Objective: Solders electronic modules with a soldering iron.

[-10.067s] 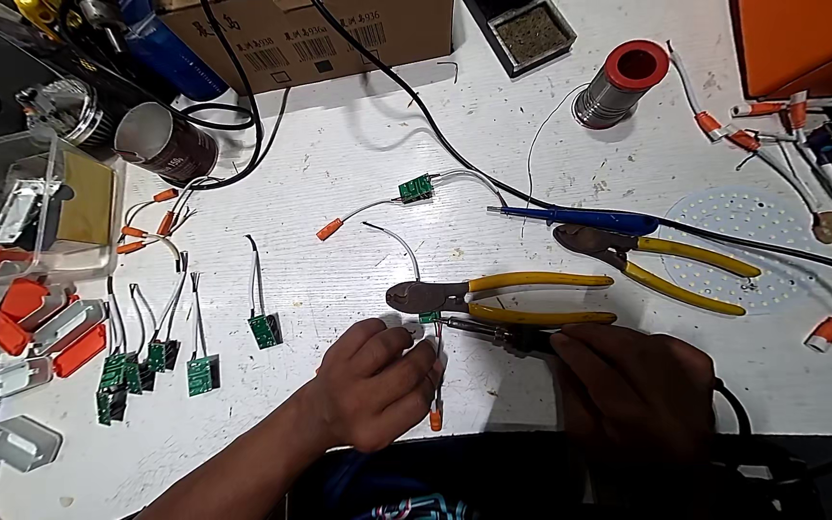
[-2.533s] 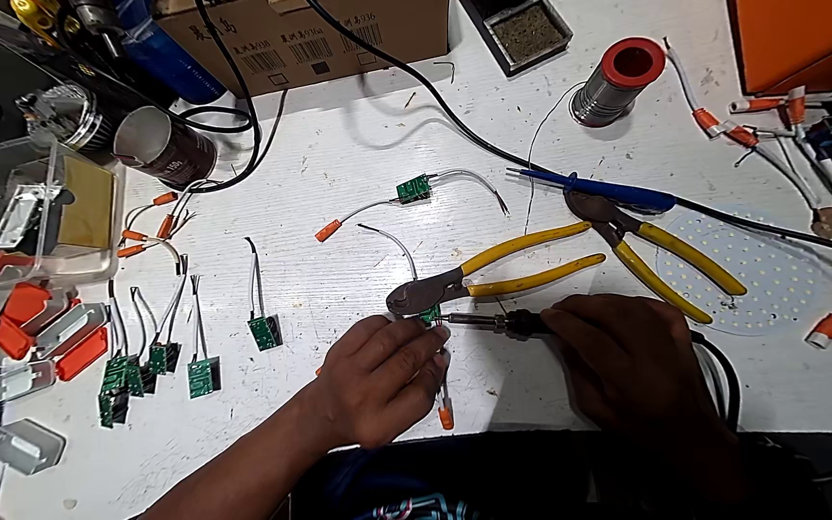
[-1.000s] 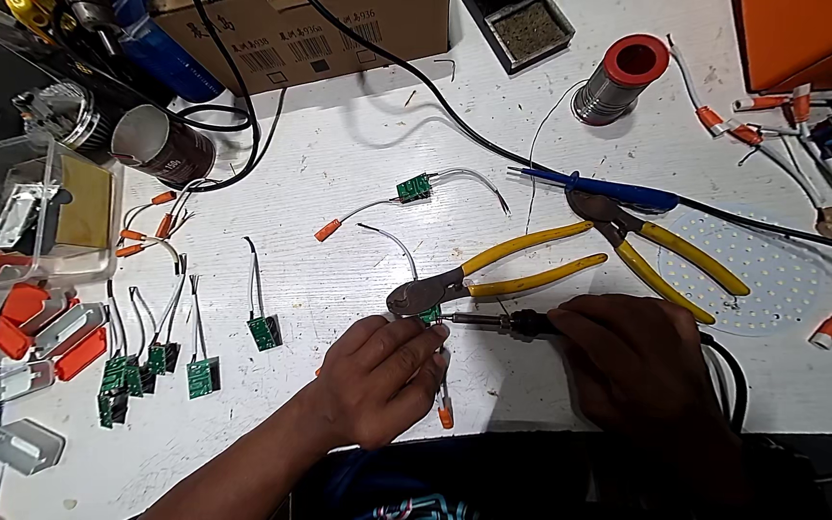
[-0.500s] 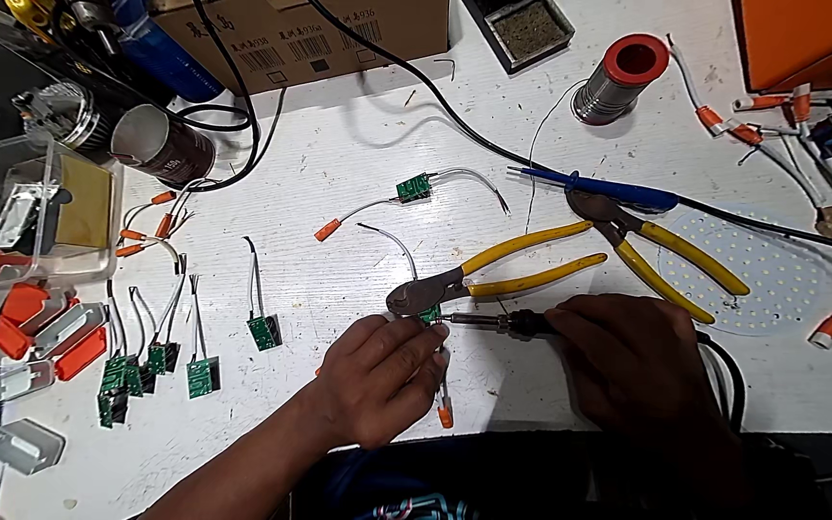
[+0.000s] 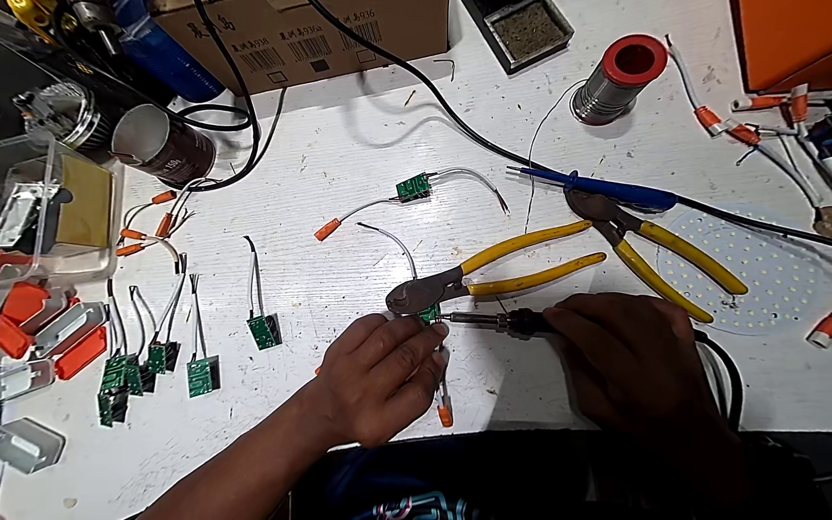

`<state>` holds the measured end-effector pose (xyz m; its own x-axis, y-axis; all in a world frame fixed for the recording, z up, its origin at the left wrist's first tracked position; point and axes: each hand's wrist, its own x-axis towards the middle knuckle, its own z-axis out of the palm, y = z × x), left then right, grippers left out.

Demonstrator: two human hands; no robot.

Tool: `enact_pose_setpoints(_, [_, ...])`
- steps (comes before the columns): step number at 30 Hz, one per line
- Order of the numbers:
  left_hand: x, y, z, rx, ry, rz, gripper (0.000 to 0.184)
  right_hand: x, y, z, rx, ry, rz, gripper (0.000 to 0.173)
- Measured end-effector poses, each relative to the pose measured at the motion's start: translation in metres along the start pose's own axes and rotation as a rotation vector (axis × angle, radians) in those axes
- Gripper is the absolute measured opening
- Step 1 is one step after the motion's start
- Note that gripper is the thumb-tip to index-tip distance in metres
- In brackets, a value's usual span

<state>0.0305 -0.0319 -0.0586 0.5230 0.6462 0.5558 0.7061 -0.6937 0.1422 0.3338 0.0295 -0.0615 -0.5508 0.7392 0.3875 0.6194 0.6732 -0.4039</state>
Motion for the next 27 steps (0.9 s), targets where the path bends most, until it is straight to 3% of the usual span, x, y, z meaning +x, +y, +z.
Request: enact_pose_setpoints(27, [0.0002, -0.0001, 0.0003, -0.001, 0.004, -0.003, 0.01, -0.0003, 0.0001, 0.0007, 0.001, 0.019, 0.007, 0.024])
